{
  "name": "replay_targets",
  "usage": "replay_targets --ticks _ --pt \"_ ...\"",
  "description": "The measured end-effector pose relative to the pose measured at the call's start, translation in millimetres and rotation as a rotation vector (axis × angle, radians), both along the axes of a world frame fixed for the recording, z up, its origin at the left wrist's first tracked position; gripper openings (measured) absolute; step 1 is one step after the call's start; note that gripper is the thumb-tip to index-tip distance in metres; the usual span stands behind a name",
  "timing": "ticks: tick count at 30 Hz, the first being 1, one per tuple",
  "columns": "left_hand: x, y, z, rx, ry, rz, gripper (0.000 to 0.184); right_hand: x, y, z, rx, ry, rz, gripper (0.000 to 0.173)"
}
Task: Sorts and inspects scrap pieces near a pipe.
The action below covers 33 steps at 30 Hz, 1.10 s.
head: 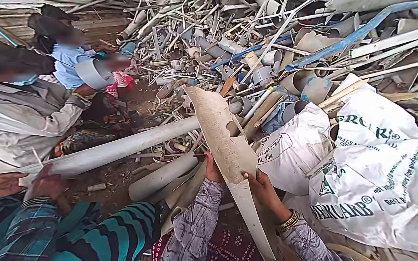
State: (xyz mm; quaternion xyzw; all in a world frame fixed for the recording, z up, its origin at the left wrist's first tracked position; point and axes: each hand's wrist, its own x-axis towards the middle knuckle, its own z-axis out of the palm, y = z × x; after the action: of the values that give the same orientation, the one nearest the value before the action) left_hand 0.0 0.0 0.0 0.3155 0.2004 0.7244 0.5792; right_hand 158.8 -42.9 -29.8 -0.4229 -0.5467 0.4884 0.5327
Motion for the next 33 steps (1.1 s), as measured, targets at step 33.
replay_targets --ticks 33 --pt "16 -2 26 -0.796 0.389 0.209 0.056 -1 -10 -14 0.315 -0.968 -0.270 0.037"
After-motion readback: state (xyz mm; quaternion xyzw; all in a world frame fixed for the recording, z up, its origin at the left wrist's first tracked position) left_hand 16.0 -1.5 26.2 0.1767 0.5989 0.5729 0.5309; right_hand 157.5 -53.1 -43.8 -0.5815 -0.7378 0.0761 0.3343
